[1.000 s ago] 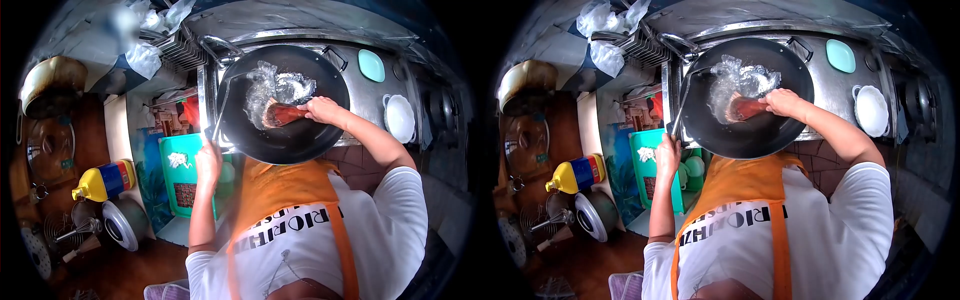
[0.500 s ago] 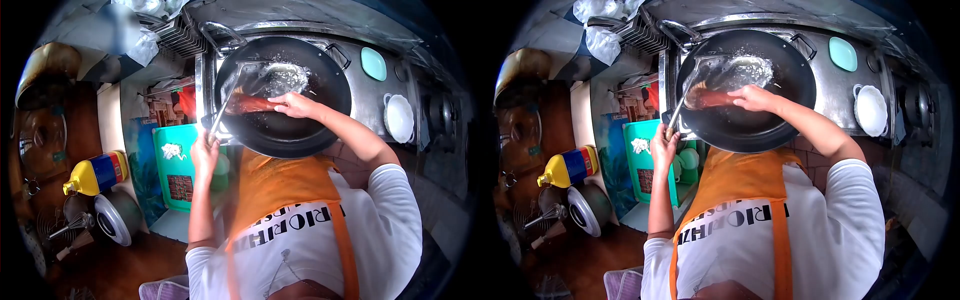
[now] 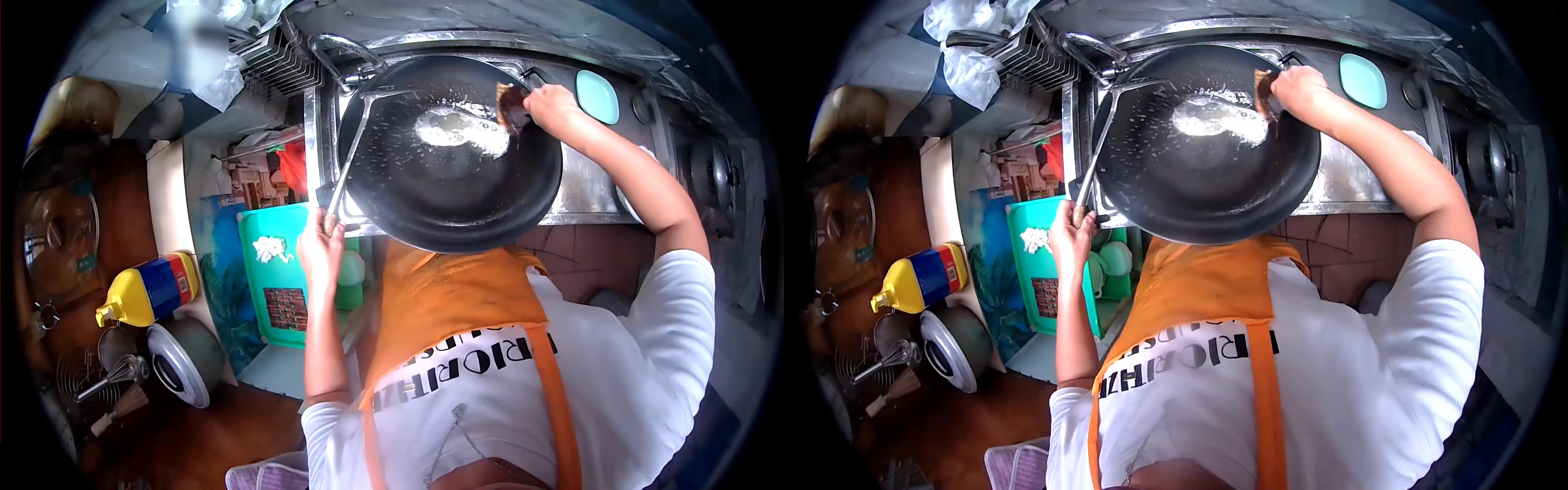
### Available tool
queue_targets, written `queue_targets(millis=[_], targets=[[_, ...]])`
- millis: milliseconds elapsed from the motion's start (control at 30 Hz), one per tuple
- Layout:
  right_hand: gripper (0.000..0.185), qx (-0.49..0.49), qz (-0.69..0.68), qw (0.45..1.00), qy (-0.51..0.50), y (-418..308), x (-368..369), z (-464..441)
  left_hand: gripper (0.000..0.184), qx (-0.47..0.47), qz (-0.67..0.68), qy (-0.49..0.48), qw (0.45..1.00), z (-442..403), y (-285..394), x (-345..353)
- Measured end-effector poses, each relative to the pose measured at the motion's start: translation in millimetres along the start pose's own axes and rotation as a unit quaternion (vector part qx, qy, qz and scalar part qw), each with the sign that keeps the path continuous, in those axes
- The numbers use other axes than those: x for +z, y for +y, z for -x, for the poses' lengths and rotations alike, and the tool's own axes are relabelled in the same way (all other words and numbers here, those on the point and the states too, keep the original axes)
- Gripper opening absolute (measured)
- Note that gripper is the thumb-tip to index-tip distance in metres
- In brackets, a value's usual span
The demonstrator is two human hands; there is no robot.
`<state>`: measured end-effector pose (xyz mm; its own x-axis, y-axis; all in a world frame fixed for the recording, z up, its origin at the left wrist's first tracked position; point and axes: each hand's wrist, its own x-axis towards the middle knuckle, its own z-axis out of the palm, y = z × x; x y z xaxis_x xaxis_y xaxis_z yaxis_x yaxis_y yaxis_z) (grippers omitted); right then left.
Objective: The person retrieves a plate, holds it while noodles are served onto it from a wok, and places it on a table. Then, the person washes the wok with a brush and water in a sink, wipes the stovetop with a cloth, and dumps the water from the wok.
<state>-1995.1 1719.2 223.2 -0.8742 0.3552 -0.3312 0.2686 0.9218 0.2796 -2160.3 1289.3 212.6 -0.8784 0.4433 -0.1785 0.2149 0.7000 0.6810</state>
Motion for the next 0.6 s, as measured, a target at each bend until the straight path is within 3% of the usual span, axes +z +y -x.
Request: queue_targets(millis=[67, 133, 200, 233, 300, 367, 433, 467, 533, 600], targets=[[0.022, -0.022, 0.005, 0.999, 0.039, -8.3, 24.9, -34.6, 0.018, -0.006, -0.019, -0.004, 1.0, 1.0, 5.9, -2.2], [0.02, 0.067, -0.189, 0.976, 0.083, -35.9, 19.2, -55.2, 0.019, 0.004, -0.013, 0.001, 1.0, 0.5, 6.8, 0.2], [0.022, 0.016, -0.157, 0.978, 0.137, -64.5, 20.0, -66.1, 0.021, 0.009, -0.053, 0.005, 0.999, 3.0, 15.0, -0.7], [0.025, -0.024, -0.228, 0.965, 0.131, -77.5, 19.1, -64.7, 0.021, 0.013, -0.059, 0.007, 0.998, 2.9, 15.0, -0.2], [0.031, -0.102, -0.365, 0.92, 0.098, -97.3, 37.3, -67.6, 0.021, 0.023, -0.058, 0.015, 0.998, 2.3, 12.3, 1.9], [0.036, -0.243, -0.441, 0.851, 0.151, -121.2, 85.6, -74.7, 0.021, 0.033, -0.041, 0.024, 0.998, 2.8, 9.2, 4.0], [0.044, -0.198, -0.497, 0.82, -0.203, -104.0, 5.7, -13.6, 0.019, 0.032, -0.045, 0.025, 0.998, 3.2, 7.4, 3.8], [0.044, -0.218, -0.498, 0.795, -0.27, -92.3, 0.7, -0.3, 0.019, 0.03, -0.045, 0.025, 0.998, 3.0, 5.8, 4.0], [0.042, -0.194, -0.417, 0.801, -0.383, -57.7, -12.7, 22.3, 0.017, 0.021, -0.056, 0.03, 0.998, 2.4, 4.6, 4.8], [0.043, -0.103, -0.352, 0.822, -0.436, -15.2, -20.9, 32.4, 0.017, 0.009, -0.062, 0.026, 0.998, 1.8, 4.8, 4.6]])
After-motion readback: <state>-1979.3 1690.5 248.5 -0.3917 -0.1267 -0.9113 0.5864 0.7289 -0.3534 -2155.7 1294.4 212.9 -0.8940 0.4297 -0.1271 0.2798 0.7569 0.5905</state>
